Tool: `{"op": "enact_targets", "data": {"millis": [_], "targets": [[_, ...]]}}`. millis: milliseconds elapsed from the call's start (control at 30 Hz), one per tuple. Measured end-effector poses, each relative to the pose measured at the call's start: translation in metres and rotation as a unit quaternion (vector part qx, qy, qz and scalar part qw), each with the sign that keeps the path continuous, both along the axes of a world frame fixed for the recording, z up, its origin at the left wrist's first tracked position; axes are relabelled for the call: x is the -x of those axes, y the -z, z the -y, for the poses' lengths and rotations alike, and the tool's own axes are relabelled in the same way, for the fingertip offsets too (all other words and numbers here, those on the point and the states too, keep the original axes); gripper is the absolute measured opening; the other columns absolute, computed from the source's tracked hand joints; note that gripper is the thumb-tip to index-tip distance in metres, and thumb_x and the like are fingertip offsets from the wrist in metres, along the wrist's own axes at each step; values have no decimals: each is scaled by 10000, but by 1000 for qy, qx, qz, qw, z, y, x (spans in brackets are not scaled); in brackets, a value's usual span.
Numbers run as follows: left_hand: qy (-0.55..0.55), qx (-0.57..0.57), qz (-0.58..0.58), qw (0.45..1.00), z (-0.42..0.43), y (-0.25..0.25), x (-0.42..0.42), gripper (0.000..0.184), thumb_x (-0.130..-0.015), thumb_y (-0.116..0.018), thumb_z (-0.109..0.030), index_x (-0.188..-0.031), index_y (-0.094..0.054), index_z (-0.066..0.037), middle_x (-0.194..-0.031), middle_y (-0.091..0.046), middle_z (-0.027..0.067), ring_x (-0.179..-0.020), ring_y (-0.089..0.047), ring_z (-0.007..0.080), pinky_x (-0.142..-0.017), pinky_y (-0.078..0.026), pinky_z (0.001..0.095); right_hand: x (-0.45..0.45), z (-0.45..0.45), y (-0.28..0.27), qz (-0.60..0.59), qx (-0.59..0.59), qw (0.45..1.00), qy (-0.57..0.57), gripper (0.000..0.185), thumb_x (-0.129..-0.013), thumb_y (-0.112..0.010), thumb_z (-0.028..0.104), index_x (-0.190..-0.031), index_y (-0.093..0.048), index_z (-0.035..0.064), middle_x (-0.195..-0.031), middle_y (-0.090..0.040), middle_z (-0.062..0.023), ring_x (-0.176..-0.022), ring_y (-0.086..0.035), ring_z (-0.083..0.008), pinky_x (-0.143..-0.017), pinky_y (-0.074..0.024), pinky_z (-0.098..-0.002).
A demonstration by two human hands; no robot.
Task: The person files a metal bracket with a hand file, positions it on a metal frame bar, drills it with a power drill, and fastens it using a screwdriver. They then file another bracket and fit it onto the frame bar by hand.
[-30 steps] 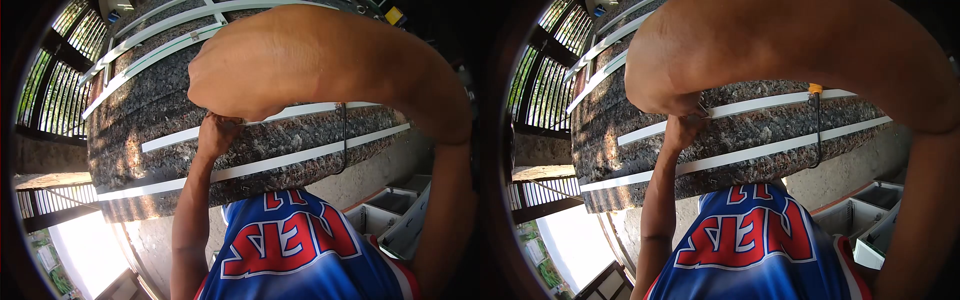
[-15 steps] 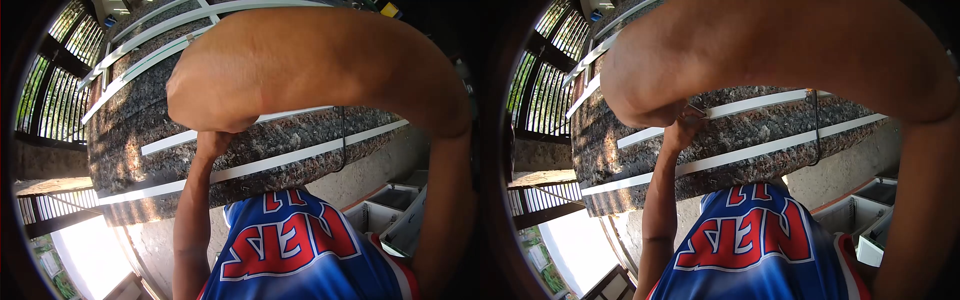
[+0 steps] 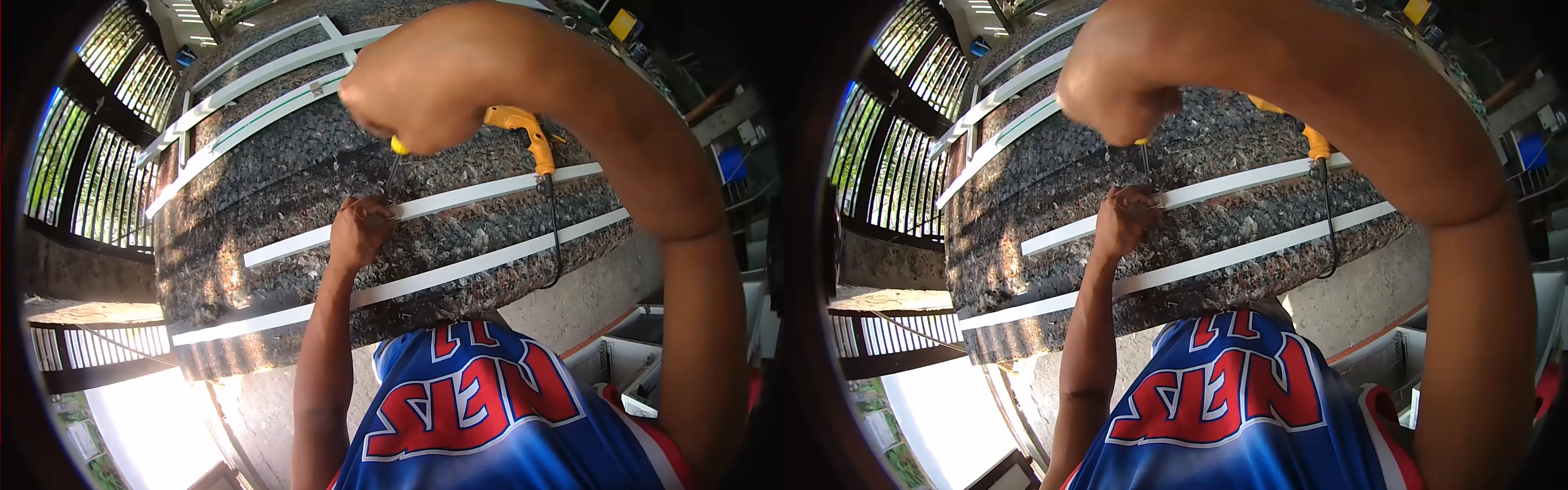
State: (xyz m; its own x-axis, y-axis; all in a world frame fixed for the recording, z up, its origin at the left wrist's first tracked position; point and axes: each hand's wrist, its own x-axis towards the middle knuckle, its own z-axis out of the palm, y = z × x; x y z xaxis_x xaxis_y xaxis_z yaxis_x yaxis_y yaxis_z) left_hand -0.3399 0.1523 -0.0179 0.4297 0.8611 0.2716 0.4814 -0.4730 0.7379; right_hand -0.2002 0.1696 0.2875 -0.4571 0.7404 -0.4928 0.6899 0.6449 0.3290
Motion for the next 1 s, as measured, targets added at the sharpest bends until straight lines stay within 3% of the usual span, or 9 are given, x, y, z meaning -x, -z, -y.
{"op": "enact_targets", "data": {"millis": [133,200,233,333,467,700,800,900,1000], "targets": [[-18,77,6,997,4,-7,2,281,-709,-816,-127,-965,-713,-69,-1050,-725,110,-961,-680,298,-917,-493,421,-90,9,22,-246,-84,955,144,376,-845,-711,146,-1197,-660,22,-1101,-680,-185,-1033,-660,-322,-898,-516,-411],[-2,51,27,998,1,-1,3,369,-712,-828,-110,-1057,-709,-51,-1071,-722,132,-994,-698,271,-813,-557,407,-129,-10,95,-368,-61,904,209,394,-870,-712,167,-1238,-649,42,-1148,-680,-188,-1073,-651,-337,-930,-501,-425],[2,65,20,998,1,-6,4,388,-722,-823,-121,-1082,-701,-43,-1068,-720,136,-986,-698,282,-829,-552,404,-144,-21,142,-441,-52,864,238,370,-887,-701,172,-1232,-655,47,-1143,-688,-188,-1076,-652,-348,-938,-496,-441],[20,63,-21,998,0,-20,4,426,-749,-807,-156,-1136,-687,-24,-1060,-715,148,-964,-696,313,-865,-539,399,-156,-25,228,-500,-78,825,253,423,-886,-699,164,-1293,-622,82,-1200,-663,-196,-1126,-623,-372,-963,-490,-449],[35,19,-77,996,-5,-11,3,418,-771,-789,-210,-1129,-695,-15,-1060,-710,164,-947,-687,345,-870,-530,404,-160,-28,286,-527,-139,805,235,414,-869,-702,145,-1268,-628,63,-1222,-645,-185,-1185,-572,-370,-1031,-451,-447],[-1,49,-113,992,-2,-17,-2,424,-773,-792,-245,-1118,-708,-13,-1042,-708,168,-944,-687,337,-853,-529,408,-163,-26,313,-569,-222,763,212,444,-835,-725,165,-1232,-620,-3,-1238,-625,-181,-1220,-529,-356,-1070,-420,-428],[-15,47,-117,992,1,-21,-3,432,-767,-809,-246,-1123,-711,-21,-1034,-711,160,-928,-702,298,-833,-543,394,-162,-29,313,-598,-250,742,171,455,-826,-736,180,-1225,-617,-5,-1246,-613,-177,-1222,-526,-354,-1066,-422,-430],[-43,143,-92,984,-2,-17,-4,437,-759,-828,-240,-1130,-716,-38,-1023,-717,144,-907,-713,249,-809,-556,380,-161,-27,309,-635,-280,707,135,438,-824,-737,167,-1212,-617,3,-1265,-599,-177,-1215,-535,-354,-1053,-432,-437],[-50,160,-85,982,-4,-7,0,451,-754,-842,-239,-1141,-716,-46,-1008,-720,128,-872,-717,210,-771,-565,367,-170,-16,286,-670,-304,665,127,422,-829,-734,158,-1207,-623,9,-1232,-619,-182,-1182,-564,-357,-1036,-442,-433]]}}
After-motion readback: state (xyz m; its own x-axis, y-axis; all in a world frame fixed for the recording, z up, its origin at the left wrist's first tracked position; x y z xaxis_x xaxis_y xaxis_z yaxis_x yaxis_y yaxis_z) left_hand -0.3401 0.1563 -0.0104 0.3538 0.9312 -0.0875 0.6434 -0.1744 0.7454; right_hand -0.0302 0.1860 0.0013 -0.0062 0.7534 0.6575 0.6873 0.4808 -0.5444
